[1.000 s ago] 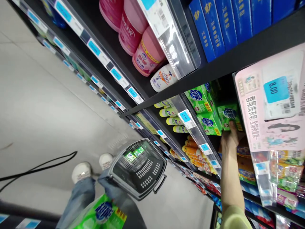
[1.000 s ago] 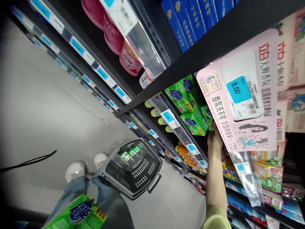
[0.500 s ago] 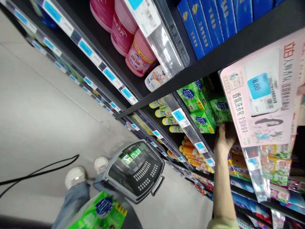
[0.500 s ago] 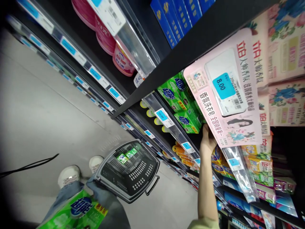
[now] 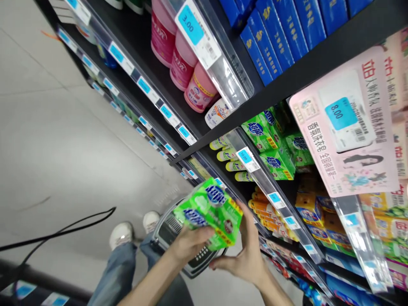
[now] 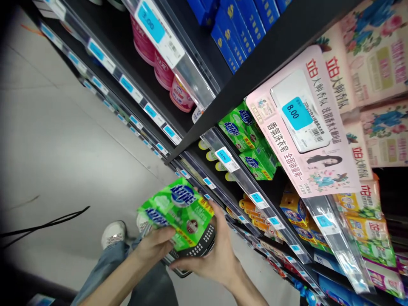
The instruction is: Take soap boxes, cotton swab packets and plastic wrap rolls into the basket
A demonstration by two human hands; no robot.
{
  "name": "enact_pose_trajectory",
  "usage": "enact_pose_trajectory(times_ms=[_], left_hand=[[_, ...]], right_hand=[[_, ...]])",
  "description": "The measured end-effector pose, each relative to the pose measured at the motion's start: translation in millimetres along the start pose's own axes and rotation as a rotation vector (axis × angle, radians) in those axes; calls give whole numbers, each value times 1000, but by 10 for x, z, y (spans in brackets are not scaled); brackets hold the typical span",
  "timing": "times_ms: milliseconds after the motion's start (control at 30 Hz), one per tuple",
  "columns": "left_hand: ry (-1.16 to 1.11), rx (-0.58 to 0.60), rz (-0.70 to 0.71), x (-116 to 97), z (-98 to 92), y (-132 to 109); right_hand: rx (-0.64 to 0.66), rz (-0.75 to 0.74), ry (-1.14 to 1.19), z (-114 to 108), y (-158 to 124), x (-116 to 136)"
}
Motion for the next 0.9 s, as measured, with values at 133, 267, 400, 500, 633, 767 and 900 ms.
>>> enact_pose_trajectory(times_ms=[133, 267, 400, 500, 633, 767, 900], left_hand=[[75, 140, 81, -210, 501, 310], [228, 200, 189, -399, 647, 476], [467, 287, 218, -479, 639, 564], [689, 260, 431, -784, 735, 611], [940, 116, 810, -1230, 993, 595], [1155, 101, 1066, -1381, 1304, 567], [1332, 71, 1137, -1480, 1441, 655]], right_hand=[[-205, 28, 156, -132, 151, -5], [-261, 15, 212, -227, 354, 49], [-343, -76, 84, -490, 417, 109], [-446, -202, -56, -816, 430, 195], [-546, -352, -196, -1201, 537, 301], [-591, -388, -290, -1366, 716, 315], [-626, -319, -387, -1387, 858, 230]])
Point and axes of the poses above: each hand's wrist, its own y-axis towards the middle knuckle, its own z-axis out of the palm, x = y × z, the point moved 10 cm from there along y, towards the middle knuckle, and after that the axes turned 5 degrees about y, right-handed, at the moved point
